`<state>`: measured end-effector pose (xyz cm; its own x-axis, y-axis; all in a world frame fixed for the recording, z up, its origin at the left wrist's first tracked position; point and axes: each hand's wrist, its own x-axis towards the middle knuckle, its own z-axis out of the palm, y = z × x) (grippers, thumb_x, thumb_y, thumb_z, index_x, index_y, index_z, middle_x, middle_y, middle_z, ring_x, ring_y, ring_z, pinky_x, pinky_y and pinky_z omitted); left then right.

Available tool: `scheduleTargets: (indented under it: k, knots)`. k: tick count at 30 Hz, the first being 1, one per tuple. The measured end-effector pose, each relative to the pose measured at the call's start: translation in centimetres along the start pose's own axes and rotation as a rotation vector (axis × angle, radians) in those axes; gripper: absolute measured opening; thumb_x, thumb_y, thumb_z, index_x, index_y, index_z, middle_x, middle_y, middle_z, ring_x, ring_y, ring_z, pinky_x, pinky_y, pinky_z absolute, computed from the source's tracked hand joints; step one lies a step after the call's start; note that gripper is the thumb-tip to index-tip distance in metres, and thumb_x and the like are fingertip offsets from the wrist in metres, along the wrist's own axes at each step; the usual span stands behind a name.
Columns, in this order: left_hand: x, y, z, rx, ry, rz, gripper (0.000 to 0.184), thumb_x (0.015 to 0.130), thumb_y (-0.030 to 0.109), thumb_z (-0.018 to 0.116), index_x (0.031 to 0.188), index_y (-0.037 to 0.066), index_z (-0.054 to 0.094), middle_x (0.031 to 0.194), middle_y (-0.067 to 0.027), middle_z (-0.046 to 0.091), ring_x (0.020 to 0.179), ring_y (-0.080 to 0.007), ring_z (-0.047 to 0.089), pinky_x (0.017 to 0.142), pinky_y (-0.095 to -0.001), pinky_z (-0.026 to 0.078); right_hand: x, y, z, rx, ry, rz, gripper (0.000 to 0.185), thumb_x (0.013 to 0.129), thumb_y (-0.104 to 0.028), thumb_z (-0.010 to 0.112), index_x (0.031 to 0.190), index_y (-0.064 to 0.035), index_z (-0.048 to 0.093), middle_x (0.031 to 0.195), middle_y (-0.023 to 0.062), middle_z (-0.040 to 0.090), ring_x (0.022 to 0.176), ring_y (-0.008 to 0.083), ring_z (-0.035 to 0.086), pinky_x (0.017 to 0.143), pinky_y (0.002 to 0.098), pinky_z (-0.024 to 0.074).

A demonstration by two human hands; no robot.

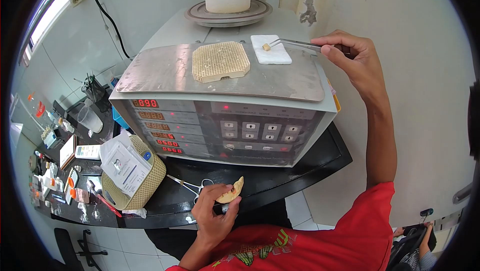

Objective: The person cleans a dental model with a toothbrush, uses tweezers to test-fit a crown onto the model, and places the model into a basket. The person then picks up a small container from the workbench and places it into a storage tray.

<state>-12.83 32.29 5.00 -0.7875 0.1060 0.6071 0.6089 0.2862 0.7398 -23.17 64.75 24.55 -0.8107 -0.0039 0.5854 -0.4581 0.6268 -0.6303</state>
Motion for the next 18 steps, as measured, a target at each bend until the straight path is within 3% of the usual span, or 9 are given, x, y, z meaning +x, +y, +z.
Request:
scheduleTargets:
  k: [12, 18]
  knots:
    - [-0.1, 0.0, -0.1, -0.003, 0.008, 0.000, 0.031, 0.076, 0.004, 0.083, 0.102, -0.001, 0.066, 0.098, -0.0168, 0.069, 0.083, -0.0269, 0.070, 0.070, -0.0317, 0.056, 0.0, -0.6, 0.2, -0.033, -0.021, -0.043, 0.017, 0.091, -0.016, 0.072, 0.102, -0.0048, 0.079, 0.078, -0.0019, 0.068, 0.064, 0.0041, 0.047, 0.058, 0.0209, 0.0375]
    - [-0.2, 0.0, -0.1, -0.016, 0.008, -0.011, 0.030, 0.077, 0.004, 0.083, 0.102, -0.001, 0.066, 0.099, -0.0169, 0.069, 0.084, -0.0272, 0.070, 0.070, -0.0322, 0.056, 0.2, -1.3, 0.4, -0.036, -0.016, 0.043, 0.021, 0.092, -0.019, 0.071, 0.102, -0.0020, 0.079, 0.074, 0.0018, 0.069, 0.066, 0.0050, 0.051, 0.059, 0.0234, 0.0390]
